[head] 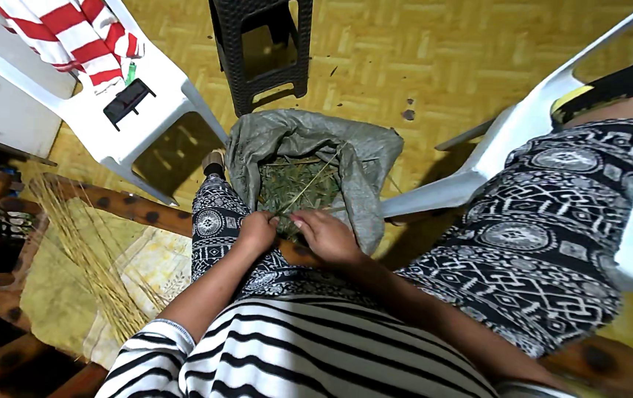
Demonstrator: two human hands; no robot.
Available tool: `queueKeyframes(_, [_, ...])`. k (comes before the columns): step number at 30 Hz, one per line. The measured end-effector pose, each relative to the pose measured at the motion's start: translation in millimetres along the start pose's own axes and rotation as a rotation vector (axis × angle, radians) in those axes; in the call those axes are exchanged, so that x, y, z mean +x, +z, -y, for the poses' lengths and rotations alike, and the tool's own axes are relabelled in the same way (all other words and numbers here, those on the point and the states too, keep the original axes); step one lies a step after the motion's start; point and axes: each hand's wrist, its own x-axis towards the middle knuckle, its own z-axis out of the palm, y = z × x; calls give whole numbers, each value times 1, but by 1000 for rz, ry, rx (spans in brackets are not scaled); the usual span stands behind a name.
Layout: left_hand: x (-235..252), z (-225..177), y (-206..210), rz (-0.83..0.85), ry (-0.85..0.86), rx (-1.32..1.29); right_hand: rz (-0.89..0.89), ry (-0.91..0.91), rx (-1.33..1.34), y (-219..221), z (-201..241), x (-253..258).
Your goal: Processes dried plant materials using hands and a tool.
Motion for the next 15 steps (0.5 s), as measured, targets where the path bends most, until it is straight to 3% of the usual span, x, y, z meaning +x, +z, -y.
queueKeyframes(8, [-1,-5,17,-51,60,215,-12,122,-181,1,9,5])
queueKeyframes(15, [-8,-2,25,-156,157,381,-20,125,-268,-3,2,8])
